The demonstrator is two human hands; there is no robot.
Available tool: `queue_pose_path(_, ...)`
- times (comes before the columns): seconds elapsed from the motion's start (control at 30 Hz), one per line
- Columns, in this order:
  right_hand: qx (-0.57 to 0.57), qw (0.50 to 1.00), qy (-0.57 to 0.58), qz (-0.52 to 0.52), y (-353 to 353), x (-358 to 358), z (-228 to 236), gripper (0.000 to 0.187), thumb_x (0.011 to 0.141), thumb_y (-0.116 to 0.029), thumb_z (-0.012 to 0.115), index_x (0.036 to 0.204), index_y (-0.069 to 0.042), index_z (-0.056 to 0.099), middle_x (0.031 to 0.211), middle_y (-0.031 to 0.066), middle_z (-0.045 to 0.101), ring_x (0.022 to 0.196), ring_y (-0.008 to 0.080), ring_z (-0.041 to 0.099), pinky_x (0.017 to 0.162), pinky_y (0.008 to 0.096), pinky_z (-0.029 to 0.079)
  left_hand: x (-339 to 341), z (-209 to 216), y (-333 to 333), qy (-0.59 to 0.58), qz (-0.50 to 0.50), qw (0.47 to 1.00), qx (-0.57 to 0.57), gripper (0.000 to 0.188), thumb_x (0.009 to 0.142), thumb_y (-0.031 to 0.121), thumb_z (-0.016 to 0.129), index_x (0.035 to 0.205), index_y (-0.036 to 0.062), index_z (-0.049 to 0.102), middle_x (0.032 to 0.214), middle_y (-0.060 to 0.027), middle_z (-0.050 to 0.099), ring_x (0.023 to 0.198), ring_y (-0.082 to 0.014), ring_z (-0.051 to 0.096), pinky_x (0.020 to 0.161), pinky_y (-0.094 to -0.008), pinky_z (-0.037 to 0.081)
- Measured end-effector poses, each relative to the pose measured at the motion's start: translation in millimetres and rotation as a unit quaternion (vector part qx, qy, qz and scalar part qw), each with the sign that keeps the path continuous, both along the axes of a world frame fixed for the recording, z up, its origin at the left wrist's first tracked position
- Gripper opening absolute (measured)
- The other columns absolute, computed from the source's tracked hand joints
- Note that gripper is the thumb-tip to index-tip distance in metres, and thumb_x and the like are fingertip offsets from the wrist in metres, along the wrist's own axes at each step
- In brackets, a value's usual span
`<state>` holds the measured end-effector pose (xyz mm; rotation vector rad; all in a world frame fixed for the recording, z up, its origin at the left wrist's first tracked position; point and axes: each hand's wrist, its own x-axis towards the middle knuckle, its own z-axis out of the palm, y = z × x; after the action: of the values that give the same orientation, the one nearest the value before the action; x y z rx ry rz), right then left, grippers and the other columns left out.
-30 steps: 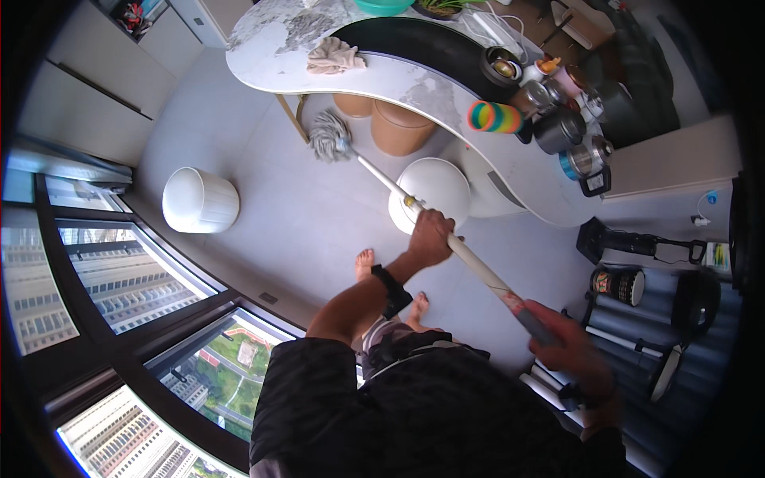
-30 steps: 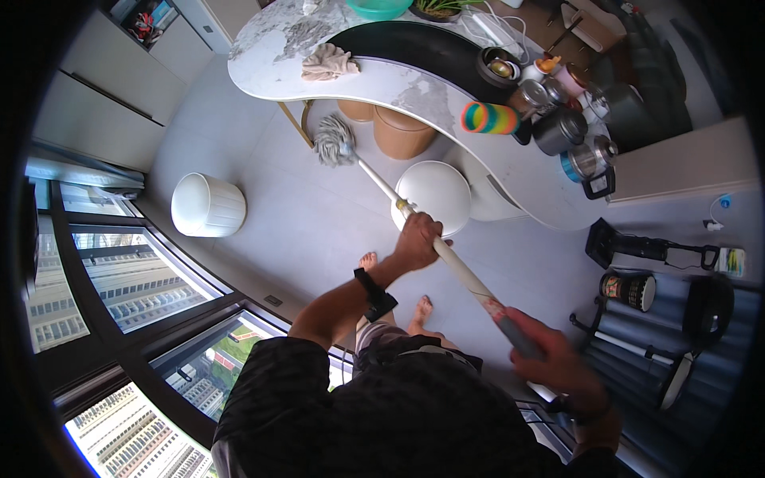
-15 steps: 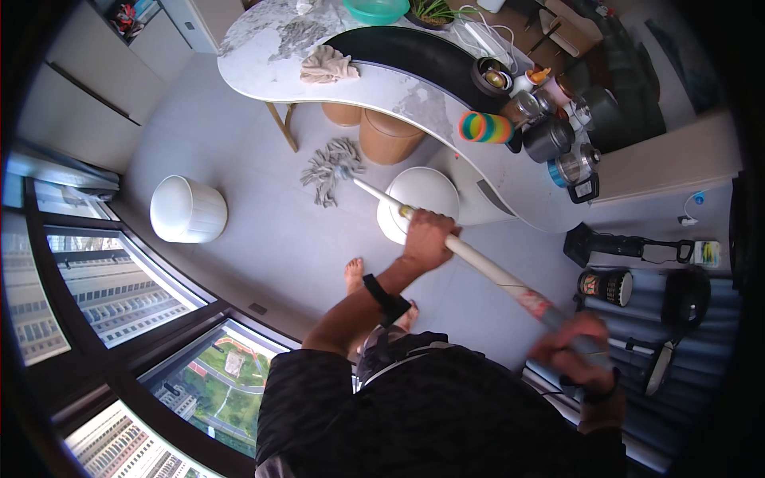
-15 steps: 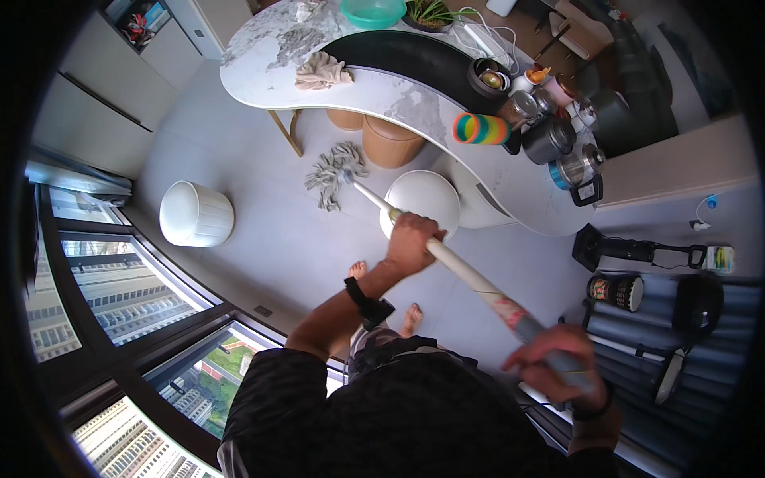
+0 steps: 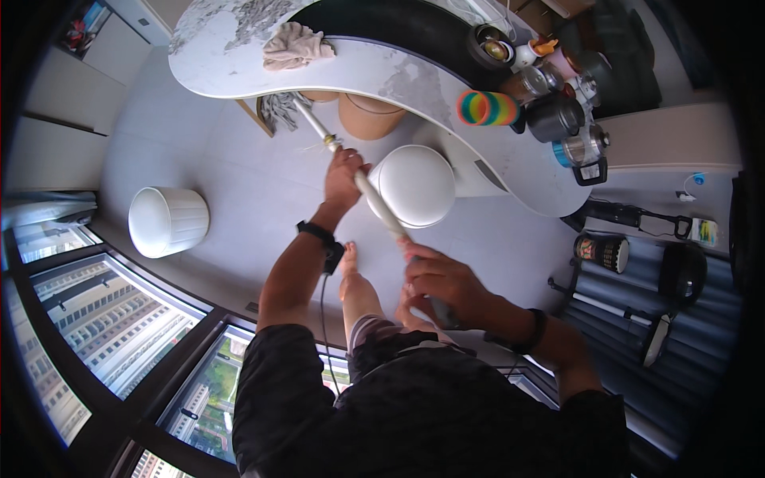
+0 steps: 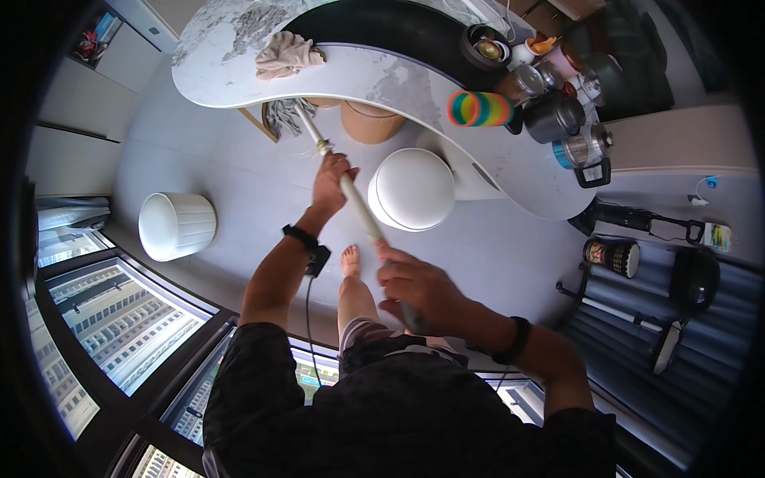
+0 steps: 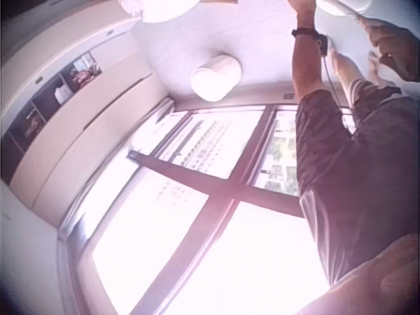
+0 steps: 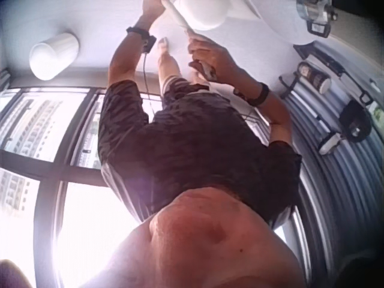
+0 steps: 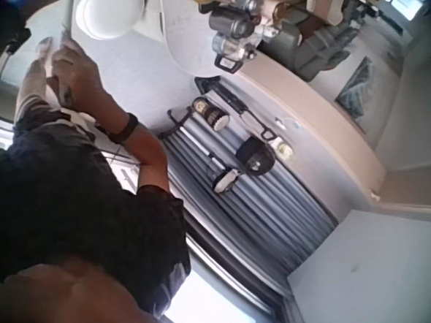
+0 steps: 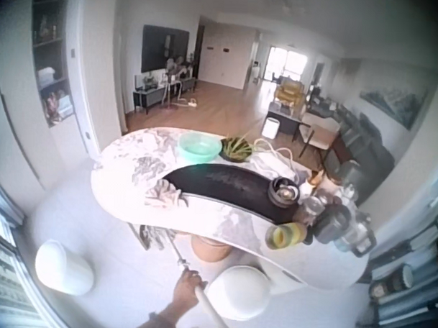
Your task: The person is mopping the floor of a living area using a mop. They move the mop across tiles and wooden floor sections around a counter, table, and seating.
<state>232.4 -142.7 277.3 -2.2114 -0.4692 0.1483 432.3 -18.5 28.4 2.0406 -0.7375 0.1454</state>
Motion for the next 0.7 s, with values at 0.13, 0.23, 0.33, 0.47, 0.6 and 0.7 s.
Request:
queue_pose_path(0.13, -0.061, 0.997, 0.019, -0.033, -23, -6, 21, 0.015, 0.073, -0.003, 0.071, 0.077, -0.003, 0.057, 0.094, 0.0083, 0.059, 0.114, 0.0327, 0.055, 0.085, 0.0367, 0.05, -11, 6, -35, 0.027, 0.004, 1.0, 0.011, 0.012, 0.076, 0.01, 0.068, 0.079, 0.0046, 0.058, 0.09, -0.0126, 0.059, 0.094, -0.0348, 0.054, 0.102, -0.0454, 0.037)
queue_pose_path(0.23, -0.062, 0.997, 0.019, -0.039, -35, -11, 27, 0.018, 0.071, -0.001, 0.072, 0.077, -0.004, 0.055, 0.094, 0.0091, 0.059, 0.114, 0.0335, 0.055, 0.086, 0.037, 0.05, -16, 2, -51, 0.023, 0.04, 0.999, -0.007, 0.012, 0.077, 0.011, 0.067, 0.08, 0.0033, 0.058, 0.088, -0.0127, 0.058, 0.095, -0.0339, 0.054, 0.108, -0.0476, 0.032)
queue_pose_path(0.33, -0.061, 0.996, 0.033, -0.053, -43, -25, 36, 0.022, 0.069, 0.001, 0.073, 0.076, -0.004, 0.053, 0.095, 0.0102, 0.059, 0.114, 0.0344, 0.055, 0.087, 0.0383, 0.049, -29, 12, -67, 0.04, 0.021, 0.999, -0.022, 0.011, 0.078, 0.011, 0.066, 0.08, 0.0029, 0.059, 0.089, -0.0147, 0.058, 0.095, -0.0347, 0.054, 0.107, -0.0495, 0.032)
queue_pose_path(0.47, -0.068, 0.996, 0.037, -0.043, -46, -26, 62, 0.024, 0.068, 0.001, 0.073, 0.075, -0.005, 0.051, 0.095, 0.0119, 0.059, 0.113, 0.0371, 0.055, 0.09, 0.0409, 0.048, -40, 26, -77, 0.049, 0.011, 0.998, -0.03, 0.015, 0.075, 0.013, 0.068, 0.073, 0.0031, 0.057, 0.087, -0.0161, 0.057, 0.094, -0.0369, 0.053, 0.106, -0.0504, 0.033)
queue_pose_path(0.6, -0.005, 0.999, 0.036, -0.04, -64, -59, 89, 0.023, 0.073, -0.003, 0.072, 0.077, -0.006, 0.05, 0.093, 0.0136, 0.06, 0.108, 0.0393, 0.057, 0.091, 0.0492, 0.047, -79, 57, -87, 0.044, -0.021, 0.999, -0.016, 0.015, 0.069, 0.013, 0.07, 0.071, 0.0045, 0.059, 0.08, -0.0159, 0.055, 0.088, -0.0385, 0.052, 0.096, -0.0488, 0.039)
queue_pose_path(0.7, 0.069, 0.976, 0.027, -0.204, -74, -84, 144, 0.027, 0.087, -0.027, 0.063, 0.077, -0.007, 0.048, 0.079, 0.0101, 0.058, 0.099, 0.0367, 0.059, 0.084, 0.0458, 0.049, -112, 122, -126, 0.061, -0.048, 0.997, 0.03, 0.014, 0.075, 0.02, 0.068, 0.075, 0.0075, 0.062, 0.082, -0.0129, 0.059, 0.094, -0.0353, 0.055, 0.081, -0.0463, 0.044)
